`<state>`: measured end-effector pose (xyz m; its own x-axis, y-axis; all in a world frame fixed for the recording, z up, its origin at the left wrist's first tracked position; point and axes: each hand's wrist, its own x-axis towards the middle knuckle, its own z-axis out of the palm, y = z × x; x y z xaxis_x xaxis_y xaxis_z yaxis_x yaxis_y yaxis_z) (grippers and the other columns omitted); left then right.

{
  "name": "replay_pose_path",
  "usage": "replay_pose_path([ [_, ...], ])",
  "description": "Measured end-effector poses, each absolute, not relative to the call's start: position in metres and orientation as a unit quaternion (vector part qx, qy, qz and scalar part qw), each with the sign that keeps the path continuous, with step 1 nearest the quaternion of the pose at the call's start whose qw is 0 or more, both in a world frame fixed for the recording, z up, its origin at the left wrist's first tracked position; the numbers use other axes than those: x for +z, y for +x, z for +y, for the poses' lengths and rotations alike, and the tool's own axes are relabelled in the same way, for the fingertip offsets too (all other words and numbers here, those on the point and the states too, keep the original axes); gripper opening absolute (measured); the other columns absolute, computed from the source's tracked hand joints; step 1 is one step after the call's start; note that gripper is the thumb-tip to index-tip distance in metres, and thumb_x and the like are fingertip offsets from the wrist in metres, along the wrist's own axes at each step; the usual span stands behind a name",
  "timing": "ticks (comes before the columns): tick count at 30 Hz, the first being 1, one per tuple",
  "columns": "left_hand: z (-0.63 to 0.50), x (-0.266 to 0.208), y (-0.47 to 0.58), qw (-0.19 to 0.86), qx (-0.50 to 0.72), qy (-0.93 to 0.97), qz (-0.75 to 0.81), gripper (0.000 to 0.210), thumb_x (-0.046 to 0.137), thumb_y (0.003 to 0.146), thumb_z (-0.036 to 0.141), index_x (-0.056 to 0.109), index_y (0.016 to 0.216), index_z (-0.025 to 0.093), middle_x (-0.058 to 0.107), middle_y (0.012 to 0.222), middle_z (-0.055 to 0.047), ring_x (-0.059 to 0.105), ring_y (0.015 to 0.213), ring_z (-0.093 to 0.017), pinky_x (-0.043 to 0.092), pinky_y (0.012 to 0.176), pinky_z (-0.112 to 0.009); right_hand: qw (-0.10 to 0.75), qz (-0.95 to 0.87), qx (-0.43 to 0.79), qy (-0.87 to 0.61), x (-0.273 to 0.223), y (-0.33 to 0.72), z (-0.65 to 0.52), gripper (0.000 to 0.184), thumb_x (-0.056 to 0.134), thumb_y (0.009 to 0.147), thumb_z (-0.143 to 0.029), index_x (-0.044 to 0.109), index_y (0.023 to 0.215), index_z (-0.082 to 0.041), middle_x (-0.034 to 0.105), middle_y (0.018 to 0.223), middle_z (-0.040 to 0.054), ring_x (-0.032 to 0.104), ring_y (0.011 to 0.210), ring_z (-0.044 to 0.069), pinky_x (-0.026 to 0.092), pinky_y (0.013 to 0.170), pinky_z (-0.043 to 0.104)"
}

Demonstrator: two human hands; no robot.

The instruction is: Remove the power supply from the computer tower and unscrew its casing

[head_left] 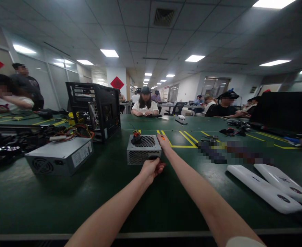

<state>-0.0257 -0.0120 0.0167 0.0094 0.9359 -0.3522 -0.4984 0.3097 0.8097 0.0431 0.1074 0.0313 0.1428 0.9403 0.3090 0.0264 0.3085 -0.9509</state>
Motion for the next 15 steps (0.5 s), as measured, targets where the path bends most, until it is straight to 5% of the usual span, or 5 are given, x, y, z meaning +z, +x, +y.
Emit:
replay_pose_path([
  [10, -0.055, 0.033, -0.053, 0.682, 0.570, 0.171, 0.425, 0.026, 0.041, 0.086, 0.034, 0.044, 0.090, 0.009, 0.059, 0.068, -0.011, 0.059, 0.054, -0.012, 0.050, 0.051, -0.022, 0.616, -0.507, 0.403, -0.449, 0.009, -0.005, 0.096, 0.029, 0.049, 0.086, -0.033, 0.050, 0.110, -0.016, 0.053, 0.110, 0.0065, 0.055, 0.092, 0.017, 0.048, 0.077, 0.037],
  [15, -0.089, 0.041, -0.087, 0.656, 0.590, 0.116, 0.457, 0.031, 0.031, 0.089, 0.037, 0.045, 0.083, 0.009, 0.057, 0.066, -0.010, 0.052, 0.048, -0.008, 0.043, 0.042, -0.017, 0.649, -0.512, 0.365, -0.429, 0.012, -0.052, 0.061, 0.021, 0.052, 0.080, -0.035, 0.049, 0.091, -0.018, 0.056, 0.081, 0.0006, 0.055, 0.071, 0.014, 0.046, 0.066, 0.029],
])
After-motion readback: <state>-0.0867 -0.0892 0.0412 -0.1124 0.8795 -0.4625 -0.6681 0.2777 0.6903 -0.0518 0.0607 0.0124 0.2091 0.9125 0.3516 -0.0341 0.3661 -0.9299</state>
